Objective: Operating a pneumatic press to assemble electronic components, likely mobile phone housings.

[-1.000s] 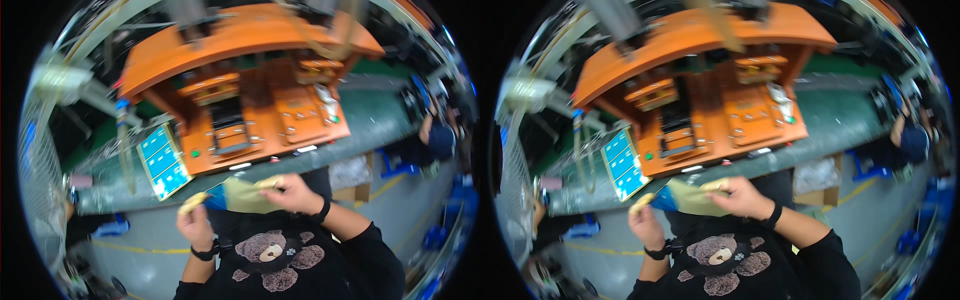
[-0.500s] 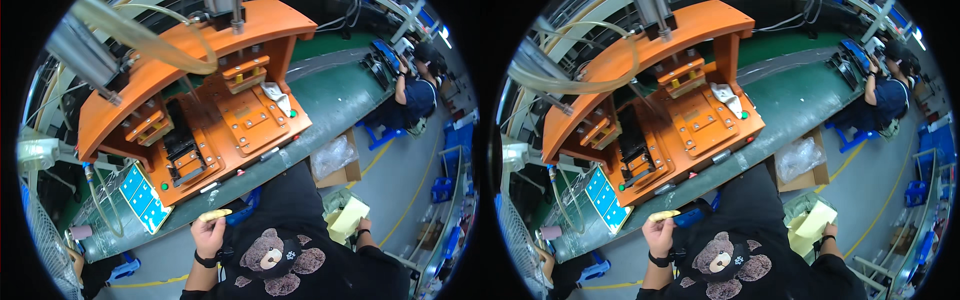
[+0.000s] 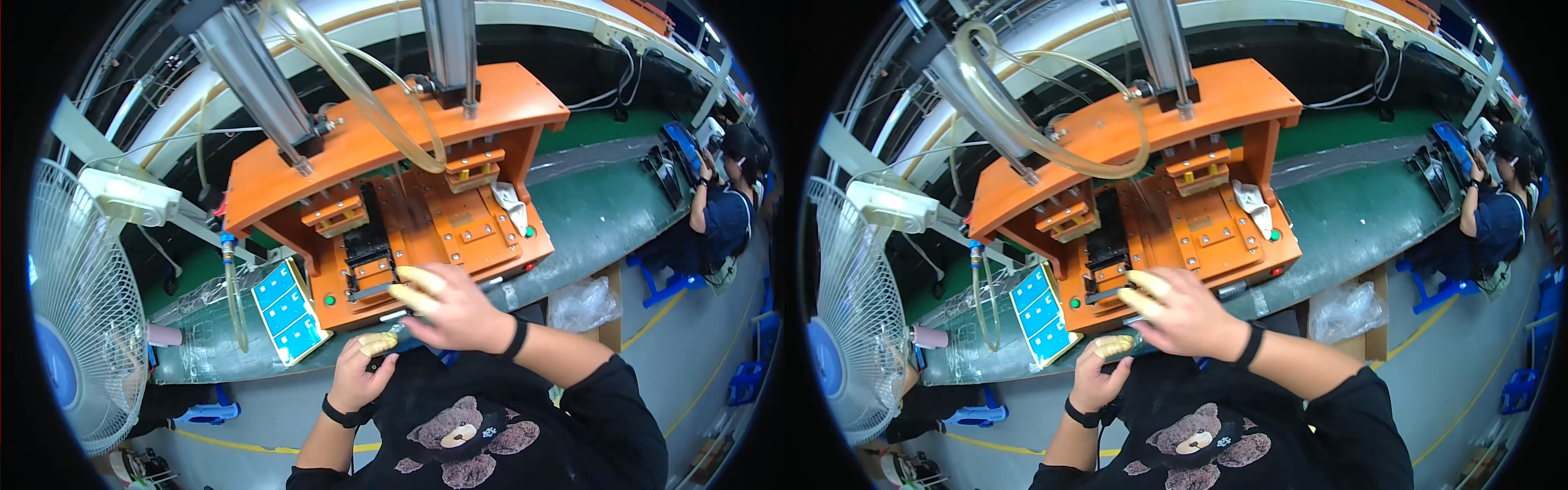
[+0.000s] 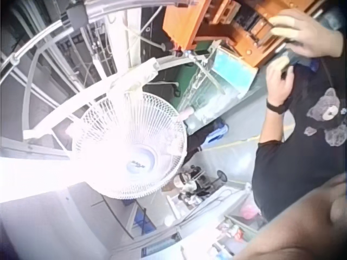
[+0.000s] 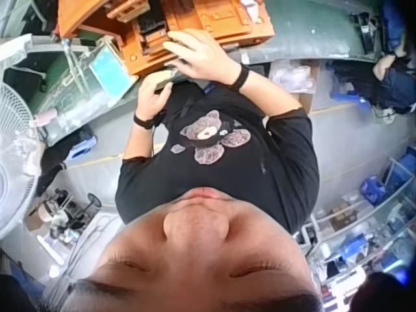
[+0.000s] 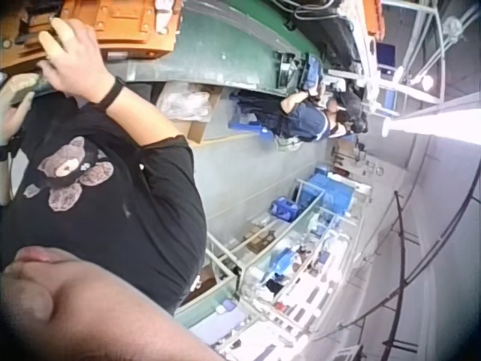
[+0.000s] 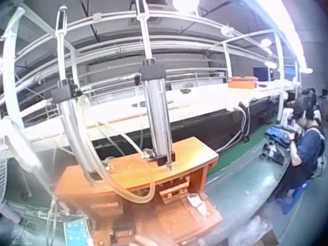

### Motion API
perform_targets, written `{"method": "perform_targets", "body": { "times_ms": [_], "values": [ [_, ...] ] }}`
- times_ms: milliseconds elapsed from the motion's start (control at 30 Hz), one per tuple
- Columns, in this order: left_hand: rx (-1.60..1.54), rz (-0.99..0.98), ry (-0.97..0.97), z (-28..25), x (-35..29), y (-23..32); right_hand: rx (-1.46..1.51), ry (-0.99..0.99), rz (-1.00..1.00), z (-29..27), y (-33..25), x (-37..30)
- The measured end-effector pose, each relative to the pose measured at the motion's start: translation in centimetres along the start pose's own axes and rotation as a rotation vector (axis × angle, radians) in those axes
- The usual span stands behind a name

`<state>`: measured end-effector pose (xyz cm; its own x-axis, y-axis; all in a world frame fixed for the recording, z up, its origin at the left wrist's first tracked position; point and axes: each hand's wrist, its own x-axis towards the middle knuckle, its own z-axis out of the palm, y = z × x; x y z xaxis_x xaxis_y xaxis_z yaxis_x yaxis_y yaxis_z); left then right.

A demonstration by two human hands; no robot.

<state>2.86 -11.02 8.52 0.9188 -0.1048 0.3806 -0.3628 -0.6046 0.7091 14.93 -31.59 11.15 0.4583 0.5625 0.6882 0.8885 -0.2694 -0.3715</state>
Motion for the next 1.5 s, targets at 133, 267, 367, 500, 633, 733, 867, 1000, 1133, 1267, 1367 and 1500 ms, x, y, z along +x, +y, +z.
{"method": "perform_targets", "body": {
  "times_ms": [133, 267, 367, 500, 633, 733, 867, 1000, 1133, 1267, 1367, 1500],
  "values": [
    [0.033, 0.015, -0.052, -1.9, 0.2, 1.0, -0.123, -0.162, -0.170, 2.8, 1.2, 3.9],
    [-0.171, -0.072, -0.112, -3.6, 1.7, -0.7, -0.183, -0.328, -0.249, 0.5, 2.0, 5.9],
    [-0.282, -0.210, -0.028, -5.1, 4.6, -2.7, 0.060, -0.054, -0.161, -5.3, 1.7, 6.9],
    [-0.138, -0.270, 0.032, -7.2, 8.7, -4.7, 0.512, -0.083, 0.329, -15.7, 2.2, 3.1],
    [0.066, -0.314, -0.180, -7.0, 15.1, -6.3, 1.064, 0.510, 0.718, -22.6, 9.0, -10.4],
    [0.386, -0.286, -0.248, -6.6, 17.1, -7.5, 1.242, 1.001, 0.871, -22.5, 14.3, -17.4],
    [0.501, -0.370, -0.308, -6.4, 18.7, -7.7, 1.449, 1.256, 0.867, -20.9, 24.9, -25.3],
    [0.513, -0.381, -0.306, -5.6, 22.6, -7.8, 1.449, 1.194, 0.933, -16.3, 33.8, -21.0],
    [0.547, -0.409, -0.286, -6.6, 22.7, -7.4, 1.119, 0.942, 1.197, -9.6, 39.0, -10.5],
    [0.562, -0.426, -0.307, -7.4, 19.5, -7.0, 0.739, 0.481, 1.362, -7.1, 40.1, -5.8],
    [0.574, -0.430, -0.320, -5.3, 19.6, -6.6, 0.585, 0.359, 1.444, -6.6, 41.8, -7.1],
    [0.586, -0.442, -0.344, -4.2, 20.1, -6.2, 0.570, 0.378, 1.411, -6.5, 41.8, -7.5]
  ]
}}
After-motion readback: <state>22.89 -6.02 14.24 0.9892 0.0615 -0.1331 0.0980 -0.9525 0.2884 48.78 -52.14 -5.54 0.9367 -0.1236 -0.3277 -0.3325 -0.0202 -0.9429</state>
